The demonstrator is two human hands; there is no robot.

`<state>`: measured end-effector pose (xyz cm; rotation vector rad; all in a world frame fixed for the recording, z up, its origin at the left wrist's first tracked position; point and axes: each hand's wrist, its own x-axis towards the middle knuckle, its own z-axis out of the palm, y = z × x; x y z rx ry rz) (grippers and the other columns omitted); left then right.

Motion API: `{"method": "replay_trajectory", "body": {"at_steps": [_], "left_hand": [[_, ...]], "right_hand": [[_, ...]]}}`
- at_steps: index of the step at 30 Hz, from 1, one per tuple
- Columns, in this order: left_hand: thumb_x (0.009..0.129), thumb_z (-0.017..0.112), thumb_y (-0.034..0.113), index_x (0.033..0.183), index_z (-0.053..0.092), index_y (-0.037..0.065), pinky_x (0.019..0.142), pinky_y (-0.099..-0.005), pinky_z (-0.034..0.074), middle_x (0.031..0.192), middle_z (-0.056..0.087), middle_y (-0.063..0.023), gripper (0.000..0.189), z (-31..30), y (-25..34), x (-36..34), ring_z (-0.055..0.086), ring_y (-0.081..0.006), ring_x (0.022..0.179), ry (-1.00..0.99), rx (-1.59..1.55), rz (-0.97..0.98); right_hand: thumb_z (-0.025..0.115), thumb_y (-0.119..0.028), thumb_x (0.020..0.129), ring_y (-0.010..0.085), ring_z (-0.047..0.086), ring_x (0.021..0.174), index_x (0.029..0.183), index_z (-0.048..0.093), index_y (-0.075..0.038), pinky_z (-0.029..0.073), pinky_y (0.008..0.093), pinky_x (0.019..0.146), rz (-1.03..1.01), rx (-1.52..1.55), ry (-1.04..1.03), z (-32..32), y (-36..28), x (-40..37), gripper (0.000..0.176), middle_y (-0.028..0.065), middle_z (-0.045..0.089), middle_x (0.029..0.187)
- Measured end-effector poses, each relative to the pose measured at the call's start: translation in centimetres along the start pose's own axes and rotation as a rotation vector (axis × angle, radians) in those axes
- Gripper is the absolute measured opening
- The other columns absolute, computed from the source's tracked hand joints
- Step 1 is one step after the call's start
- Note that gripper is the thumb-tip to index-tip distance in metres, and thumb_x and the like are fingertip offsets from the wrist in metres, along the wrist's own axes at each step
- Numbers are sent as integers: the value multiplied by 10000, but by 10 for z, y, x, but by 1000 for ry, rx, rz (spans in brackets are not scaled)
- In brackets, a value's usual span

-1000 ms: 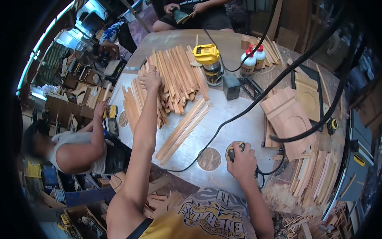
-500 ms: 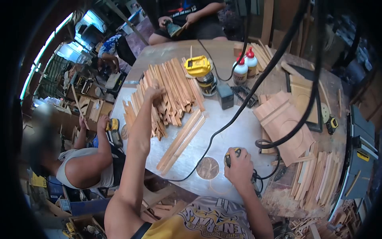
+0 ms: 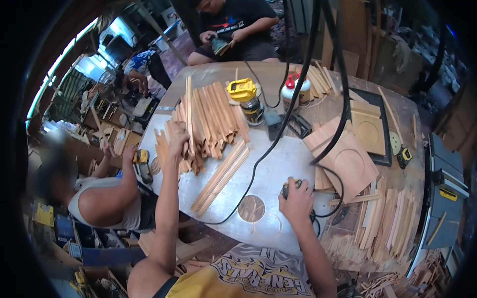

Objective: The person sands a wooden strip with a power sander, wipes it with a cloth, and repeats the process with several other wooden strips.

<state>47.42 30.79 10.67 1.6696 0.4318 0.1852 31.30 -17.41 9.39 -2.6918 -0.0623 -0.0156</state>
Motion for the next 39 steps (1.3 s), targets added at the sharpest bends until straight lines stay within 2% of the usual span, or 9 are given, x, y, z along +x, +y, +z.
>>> {"method": "replay_trajectory", "body": {"at_steps": [7, 13, 19, 23, 28, 30, 33, 35, 39], "left_hand": [[906, 691, 127, 1277, 585, -46, 782, -338, 591, 1057, 696, -135, 423, 19, 3, -289, 710, -211, 895, -202, -354, 35], [916, 713, 116, 1302, 569, -70, 674, -274, 582, 1006, 725, -127, 453, 81, -19, -395, 707, -160, 807, -280, -406, -144], [829, 628, 96, 1447, 396, -109, 657, -299, 582, 710, 653, -76, 691, 98, -21, -435, 631, -170, 564, 228, -834, -216], [826, 569, 116, 1440, 397, -101, 855, -314, 575, 733, 655, -89, 673, 72, -66, -457, 644, -181, 605, -9, -479, -176], [973, 510, 234, 1510, 381, -27, 1142, -370, 411, 1385, 564, -133, 610, 89, -64, -482, 569, -231, 1288, -321, -903, -250], [1030, 489, 271, 1514, 380, -20, 1148, -378, 407, 1399, 560, -126, 575, 90, -57, -494, 565, -231, 1294, -332, -1002, -308], [1075, 485, 424, 1484, 411, 0, 970, -322, 514, 1235, 619, -82, 594, 98, -52, -503, 632, -180, 1071, -217, -808, -467], [1074, 572, 429, 1430, 463, 22, 879, -265, 504, 1087, 623, -49, 552, 106, -58, -499, 589, -121, 929, -290, -196, -114], [1001, 661, 146, 1365, 550, -1, 846, -317, 533, 1148, 672, -41, 408, 106, -50, -495, 623, -123, 950, -271, 231, -280]], "right_hand": [[900, -359, 742, 417, 522, 1199, 1359, 573, -41, 418, 537, 1032, -385, 118, 384, -10, -7, 2, 768, 240, 560, 1265], [851, -290, 860, 180, 677, 789, 1246, 652, 20, 558, 322, 738, -375, 1066, -690, -7, -84, -44, 534, 130, 714, 962], [749, -165, 966, 109, 683, 792, 1188, 638, 45, 584, 268, 670, -199, 937, -721, 3, -57, -48, 325, 57, 695, 929], [744, -76, 958, 149, 731, 811, 1276, 613, 74, 616, 278, 695, -229, 1200, -919, -12, -64, -77, 376, 74, 711, 956], [782, -48, 919, 140, 722, 918, 1224, 671, 47, 624, 281, 755, -693, 1129, -768, 5, -79, -99, 338, 102, 735, 1046], [771, -26, 921, 139, 711, 947, 1232, 681, 44, 626, 293, 758, -156, 1276, -1149, 1, -74, -103, 331, 91, 741, 1050], [748, -11, 938, 148, 716, 916, 1238, 683, 39, 631, 309, 757, -62, 1303, -1078, 24, -64, -116, 311, 88, 747, 1034], [752, -16, 938, 128, 704, 844, 1209, 703, 20, 604, 285, 705, 18, 1344, -1000, 40, -62, -134, 278, 82, 750, 974], [739, 7, 944, 107, 689, 761, 1180, 709, 3, 567, 263, 648, 370, 1406, -951, 46, -59, -150, 237, 68, 742, 872]]}}
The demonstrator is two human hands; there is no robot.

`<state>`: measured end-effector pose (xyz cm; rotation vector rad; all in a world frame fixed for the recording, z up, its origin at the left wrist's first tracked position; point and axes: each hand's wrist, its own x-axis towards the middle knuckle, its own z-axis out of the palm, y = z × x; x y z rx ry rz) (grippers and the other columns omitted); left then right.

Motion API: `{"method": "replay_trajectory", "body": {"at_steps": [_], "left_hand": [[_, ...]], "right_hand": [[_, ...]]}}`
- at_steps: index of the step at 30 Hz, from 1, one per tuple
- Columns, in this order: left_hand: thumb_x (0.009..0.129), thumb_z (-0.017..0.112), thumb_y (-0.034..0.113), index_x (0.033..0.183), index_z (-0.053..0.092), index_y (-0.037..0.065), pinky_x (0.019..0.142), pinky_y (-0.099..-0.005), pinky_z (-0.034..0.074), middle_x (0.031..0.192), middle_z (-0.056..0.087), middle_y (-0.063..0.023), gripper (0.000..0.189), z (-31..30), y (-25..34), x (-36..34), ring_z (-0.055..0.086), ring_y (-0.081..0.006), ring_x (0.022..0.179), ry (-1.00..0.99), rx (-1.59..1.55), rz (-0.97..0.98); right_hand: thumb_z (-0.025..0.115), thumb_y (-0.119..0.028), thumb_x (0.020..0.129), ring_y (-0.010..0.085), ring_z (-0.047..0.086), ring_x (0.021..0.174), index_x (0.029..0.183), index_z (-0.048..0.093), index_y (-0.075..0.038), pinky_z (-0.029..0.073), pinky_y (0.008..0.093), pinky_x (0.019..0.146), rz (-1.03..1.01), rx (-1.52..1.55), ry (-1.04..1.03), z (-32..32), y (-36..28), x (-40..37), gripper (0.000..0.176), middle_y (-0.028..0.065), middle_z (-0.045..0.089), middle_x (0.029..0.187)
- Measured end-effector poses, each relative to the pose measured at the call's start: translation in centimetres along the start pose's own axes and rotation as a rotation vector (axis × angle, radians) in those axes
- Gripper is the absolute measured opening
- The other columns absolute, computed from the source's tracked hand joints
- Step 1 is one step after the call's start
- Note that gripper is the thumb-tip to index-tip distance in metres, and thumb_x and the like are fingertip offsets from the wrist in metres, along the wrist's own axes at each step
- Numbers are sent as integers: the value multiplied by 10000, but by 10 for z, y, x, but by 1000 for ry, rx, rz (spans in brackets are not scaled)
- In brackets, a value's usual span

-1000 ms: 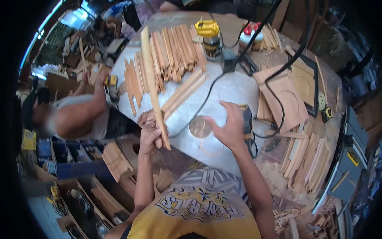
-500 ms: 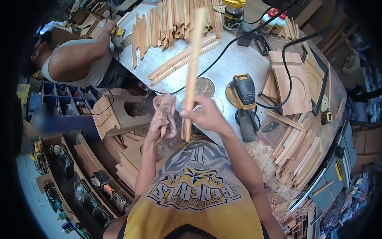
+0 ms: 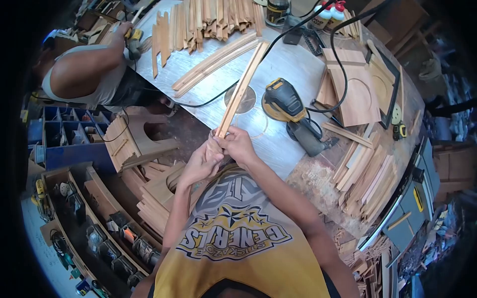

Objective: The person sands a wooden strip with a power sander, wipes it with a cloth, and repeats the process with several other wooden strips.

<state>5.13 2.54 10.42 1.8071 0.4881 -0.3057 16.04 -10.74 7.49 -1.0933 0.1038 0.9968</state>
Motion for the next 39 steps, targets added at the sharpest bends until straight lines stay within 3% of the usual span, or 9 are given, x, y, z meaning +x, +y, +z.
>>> {"method": "replay_trajectory", "body": {"at_steps": [8, 10, 14, 18, 20, 26, 30, 33, 39], "left_hand": [[950, 620, -4, 1289, 572, -4, 865, -282, 542, 1040, 658, -28, 342, 72, -46, 3, 663, -128, 916, -109, -695, 67], [925, 626, -40, 1270, 584, -14, 850, -268, 541, 1047, 661, -30, 348, 72, -52, 0, 656, -113, 921, -26, -711, 93], [918, 638, -57, 1240, 608, -20, 859, -272, 541, 1080, 670, -42, 326, 44, -91, -21, 664, -121, 963, 49, -627, 67], [928, 614, -80, 1238, 614, -6, 828, -280, 545, 1034, 658, -38, 318, 72, -98, -38, 642, -111, 920, -1, -507, -89], [931, 620, -77, 1243, 612, 3, 817, -279, 542, 1006, 659, -41, 322, 97, -97, -53, 634, -108, 889, 112, -575, -209], [1058, 606, 232, 1173, 644, -3, 641, -299, 512, 932, 688, -52, 264, 150, -116, -69, 619, -111, 710, 324, -383, 33], [1046, 632, 288, 1027, 662, -14, 653, -302, 537, 745, 697, -42, 304, 147, -139, -51, 670, -105, 711, 281, -247, -156], [884, 768, 474, 1044, 659, 0, 803, -425, 583, 887, 748, -231, 512, 124, -114, -47, 766, -359, 918, 148, 7, -290], [840, 708, 400, 1065, 713, -24, 878, -476, 565, 963, 735, -299, 480, 92, -111, -45, 732, -437, 992, 1, 145, -375]], "right_hand": [[679, -182, 984, 305, 733, 807, 1248, 671, 13, 576, 414, 753, -144, -1077, -134, -25, -50, -41, 329, 170, 738, 900], [728, -262, 923, 409, 702, 791, 1127, 708, -22, 558, 444, 717, -531, -1324, 161, -37, -61, -52, 316, 217, 715, 867], [807, -309, 853, 414, 680, 983, 1302, 646, -97, 574, 497, 793, -1080, -1639, 599, -72, -122, -28, 522, 224, 651, 1150], [814, -326, 823, 455, 648, 1034, 1393, 576, -140, 579, 509, 799, -966, -1796, 460, -87, -125, 27, 646, 245, 602, 1195], [835, -342, 785, 475, 654, 1093, 1461, 527, -174, 567, 511, 886, -502, -1890, 367, -83, -138, 31, 761, 278, 604, 1167], [756, -324, 740, 491, 663, 1015, 1392, 537, -178, 561, 518, 886, -397, -1841, 299, -98, -145, 36, 703, 289, 610, 1126], [727, -328, 723, 496, 660, 986, 1365, 530, -169, 545, 523, 902, -471, -1852, 330, -98, -146, 7, 690, 286, 618, 1088], [730, -299, 737, 484, 687, 956, 1413, 521, -166, 561, 534, 888, -465, -1833, 305, -82, -148, -30, 719, 269, 601, 1159], [764, -340, 707, 427, 680, 996, 1365, 570, -166, 549, 498, 896, -468, -1878, 239, -45, -121, -46, 708, 211, 632, 1094]]}}
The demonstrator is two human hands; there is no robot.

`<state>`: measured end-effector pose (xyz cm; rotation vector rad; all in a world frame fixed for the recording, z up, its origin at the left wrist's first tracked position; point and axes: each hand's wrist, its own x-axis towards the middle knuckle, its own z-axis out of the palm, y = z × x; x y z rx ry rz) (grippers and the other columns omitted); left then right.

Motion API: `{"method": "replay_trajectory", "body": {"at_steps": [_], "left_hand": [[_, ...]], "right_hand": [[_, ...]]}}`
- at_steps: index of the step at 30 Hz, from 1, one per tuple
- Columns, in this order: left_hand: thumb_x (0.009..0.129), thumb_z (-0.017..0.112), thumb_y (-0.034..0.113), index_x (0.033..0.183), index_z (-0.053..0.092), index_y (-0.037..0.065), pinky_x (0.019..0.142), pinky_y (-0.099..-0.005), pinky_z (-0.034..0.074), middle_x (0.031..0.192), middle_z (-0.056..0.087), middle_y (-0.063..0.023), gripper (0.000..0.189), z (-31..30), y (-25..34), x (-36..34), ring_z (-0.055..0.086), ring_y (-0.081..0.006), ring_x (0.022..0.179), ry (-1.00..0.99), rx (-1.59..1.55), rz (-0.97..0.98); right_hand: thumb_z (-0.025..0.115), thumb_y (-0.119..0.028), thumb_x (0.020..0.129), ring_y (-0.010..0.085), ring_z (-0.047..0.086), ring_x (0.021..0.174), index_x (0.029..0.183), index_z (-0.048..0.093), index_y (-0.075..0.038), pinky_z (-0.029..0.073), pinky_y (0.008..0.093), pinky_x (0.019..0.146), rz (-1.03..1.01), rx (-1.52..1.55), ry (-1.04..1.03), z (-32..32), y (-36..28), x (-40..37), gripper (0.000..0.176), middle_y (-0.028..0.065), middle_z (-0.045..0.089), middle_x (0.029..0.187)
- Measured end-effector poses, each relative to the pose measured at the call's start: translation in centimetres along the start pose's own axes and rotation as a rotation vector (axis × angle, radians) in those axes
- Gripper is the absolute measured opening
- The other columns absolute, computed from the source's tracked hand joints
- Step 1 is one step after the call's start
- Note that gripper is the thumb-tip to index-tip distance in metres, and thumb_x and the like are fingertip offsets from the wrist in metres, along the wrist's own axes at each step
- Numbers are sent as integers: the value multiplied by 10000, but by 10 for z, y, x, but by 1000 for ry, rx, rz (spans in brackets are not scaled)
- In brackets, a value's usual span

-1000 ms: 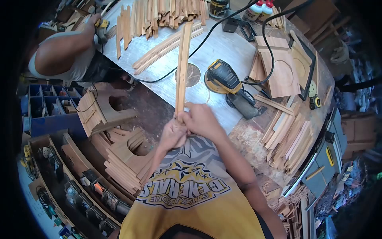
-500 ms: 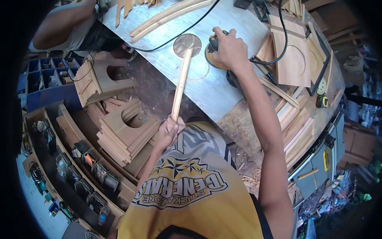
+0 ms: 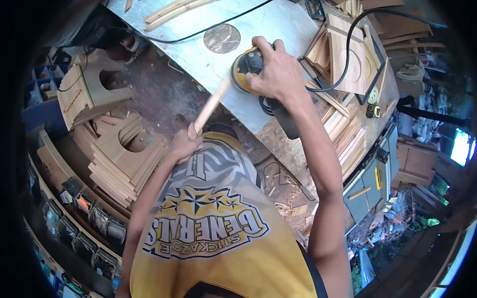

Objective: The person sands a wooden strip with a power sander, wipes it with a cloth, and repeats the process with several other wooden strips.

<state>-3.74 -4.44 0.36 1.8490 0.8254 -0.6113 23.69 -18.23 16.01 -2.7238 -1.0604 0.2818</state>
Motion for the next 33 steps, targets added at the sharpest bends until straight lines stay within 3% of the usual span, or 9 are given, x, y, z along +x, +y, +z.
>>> {"method": "replay_trajectory", "body": {"at_steps": [3, 5, 8, 11, 17, 19, 25, 28, 33], "left_hand": [[842, 681, 384, 1095, 723, -12, 928, -506, 543, 1000, 734, -301, 472, -6, -13, -3, 708, -466, 1019, -35, 132, 50], [858, 673, 391, 1189, 714, 40, 961, -511, 536, 1047, 736, -284, 484, -7, -24, 8, 697, -459, 1065, -49, 218, -75], [880, 656, 394, 1253, 681, 91, 1003, -523, 524, 1132, 724, -281, 481, -10, -4, 8, 677, -462, 1122, -92, 291, -148], [899, 639, 389, 1277, 652, 111, 1015, -538, 518, 1171, 707, -295, 469, -25, 13, -4, 664, -475, 1141, -117, 269, -86], [967, 542, 373, 1171, 694, 70, 1002, -548, 513, 1124, 715, -299, 395, -17, 7, 3, 664, -495, 1121, -120, 322, -19], [984, 513, 378, 1126, 712, 56, 997, -552, 511, 1107, 717, -302, 404, -9, 2, 10, 666, -501, 1109, -97, 323, -25], [1026, 437, 417, 1098, 731, 32, 977, -556, 511, 1084, 708, -330, 491, -13, 21, 0, 676, -499, 1063, -29, 361, -5], [1035, 421, 415, 1096, 729, 31, 953, -561, 519, 1064, 715, -318, 496, -9, 21, 4, 679, -506, 1038, -25, 402, 2], [1034, 414, 366, 1084, 700, 93, 908, -582, 537, 1035, 724, -290, 399, 1, 14, 15, 693, -509, 980, 34, 474, 71]], "right_hand": [[776, -287, 718, 457, 689, 915, 1386, 571, -189, 583, 518, 828, -52, -14, -55, 5, -18, -10, 706, 250, 604, 1095], [769, -264, 728, 463, 681, 932, 1398, 588, -215, 582, 528, 822, -42, -27, -52, 12, -22, -21, 696, 258, 587, 1124], [764, -263, 739, 471, 672, 941, 1407, 599, -251, 582, 534, 818, -26, -84, -93, 26, -29, -26, 688, 255, 574, 1128], [768, -278, 755, 473, 671, 917, 1403, 593, -267, 585, 539, 804, -27, -117, -91, 34, -33, -30, 671, 255, 570, 1106], [787, -306, 793, 464, 677, 910, 1349, 595, -247, 584, 531, 740, -22, -161, -248, 41, -70, -51, 591, 240, 556, 1087], [802, -295, 795, 460, 674, 886, 1313, 593, -240, 586, 525, 706, -102, -107, -224, 46, -74, -69, 562, 239, 545, 1070], [796, -298, 824, 437, 684, 880, 1334, 597, -214, 591, 512, 728, 8, -150, -170, 39, -37, -66, 553, 225, 547, 1076], [787, -288, 823, 451, 693, 867, 1318, 582, -232, 599, 524, 654, 36, -152, -73, 39, -7, -57, 539, 257, 555, 1074], [792, -283, 823, 454, 692, 858, 1302, 581, -208, 604, 493, 643, 24, -132, -98, 41, -24, -63, 529, 256, 558, 1065]]}}
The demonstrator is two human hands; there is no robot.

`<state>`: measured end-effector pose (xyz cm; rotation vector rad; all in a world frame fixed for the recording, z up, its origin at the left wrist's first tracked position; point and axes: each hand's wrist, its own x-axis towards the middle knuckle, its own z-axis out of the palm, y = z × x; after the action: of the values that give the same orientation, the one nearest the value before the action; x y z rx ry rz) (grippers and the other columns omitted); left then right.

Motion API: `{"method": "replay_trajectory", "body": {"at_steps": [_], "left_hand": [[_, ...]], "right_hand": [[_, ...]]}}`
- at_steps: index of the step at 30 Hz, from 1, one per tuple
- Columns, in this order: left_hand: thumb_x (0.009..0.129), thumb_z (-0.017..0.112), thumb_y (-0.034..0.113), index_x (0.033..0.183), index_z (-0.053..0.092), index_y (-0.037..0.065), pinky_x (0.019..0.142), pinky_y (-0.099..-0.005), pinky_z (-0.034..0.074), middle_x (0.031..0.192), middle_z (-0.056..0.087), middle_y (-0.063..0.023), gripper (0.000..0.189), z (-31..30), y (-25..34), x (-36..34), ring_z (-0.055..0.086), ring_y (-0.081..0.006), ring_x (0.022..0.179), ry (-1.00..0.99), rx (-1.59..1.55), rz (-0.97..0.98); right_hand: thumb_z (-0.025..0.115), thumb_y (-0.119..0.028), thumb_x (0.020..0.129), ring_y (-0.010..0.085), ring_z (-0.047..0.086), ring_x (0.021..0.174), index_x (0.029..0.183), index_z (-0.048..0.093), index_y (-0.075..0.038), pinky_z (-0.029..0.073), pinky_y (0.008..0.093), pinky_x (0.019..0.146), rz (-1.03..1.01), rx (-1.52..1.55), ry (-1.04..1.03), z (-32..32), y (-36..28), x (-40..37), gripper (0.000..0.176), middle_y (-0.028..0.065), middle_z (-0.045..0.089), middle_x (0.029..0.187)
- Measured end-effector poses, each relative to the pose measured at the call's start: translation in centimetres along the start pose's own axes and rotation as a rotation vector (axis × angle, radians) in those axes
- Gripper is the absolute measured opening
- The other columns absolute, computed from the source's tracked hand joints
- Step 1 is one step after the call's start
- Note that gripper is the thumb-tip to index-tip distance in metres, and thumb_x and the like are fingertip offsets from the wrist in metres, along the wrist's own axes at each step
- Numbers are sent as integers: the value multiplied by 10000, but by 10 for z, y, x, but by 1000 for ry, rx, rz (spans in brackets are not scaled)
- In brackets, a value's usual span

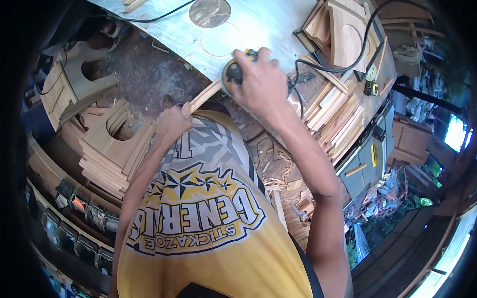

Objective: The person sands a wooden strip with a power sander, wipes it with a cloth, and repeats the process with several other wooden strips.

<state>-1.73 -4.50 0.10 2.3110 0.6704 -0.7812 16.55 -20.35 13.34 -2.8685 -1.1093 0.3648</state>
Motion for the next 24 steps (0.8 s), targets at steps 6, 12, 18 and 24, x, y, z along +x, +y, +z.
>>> {"method": "replay_trajectory", "body": {"at_steps": [6, 12, 18, 24], "left_hand": [[1036, 417, 337, 1098, 676, 121, 897, -596, 538, 997, 724, -286, 342, -17, 14, -5, 690, -513, 985, -24, 36, -38], [1010, 466, 371, 1070, 743, 63, 951, -569, 529, 1049, 718, -320, 419, -3, 4, 5, 677, -528, 1024, 22, -18, -111], [973, 512, 370, 1067, 754, 35, 949, -563, 528, 1026, 717, -329, 423, -8, 4, -1, 680, -523, 1024, -26, 11, -84], [965, 526, 345, 1068, 730, 54, 908, -578, 543, 999, 717, -325, 371, -19, 3, -14, 693, -518, 978, -2, 50, -86]], "right_hand": [[838, -215, 766, 439, 659, 851, 1271, 572, -204, 588, 475, 619, -153, 94, -45, 7, -41, -17, 571, 236, 532, 1065], [809, -245, 813, 437, 658, 801, 1290, 572, -259, 584, 484, 636, -125, 73, 15, 7, -21, -9, 532, 221, 528, 1059], [777, -310, 849, 424, 701, 890, 1351, 593, -218, 605, 498, 726, 82, 23, 58, -1, 35, 15, 542, 227, 578, 1097], [766, -399, 825, 466, 703, 968, 1372, 592, -242, 577, 542, 851, 148, 3, 165, 2, 87, 39, 595, 255, 608, 1135]]}}
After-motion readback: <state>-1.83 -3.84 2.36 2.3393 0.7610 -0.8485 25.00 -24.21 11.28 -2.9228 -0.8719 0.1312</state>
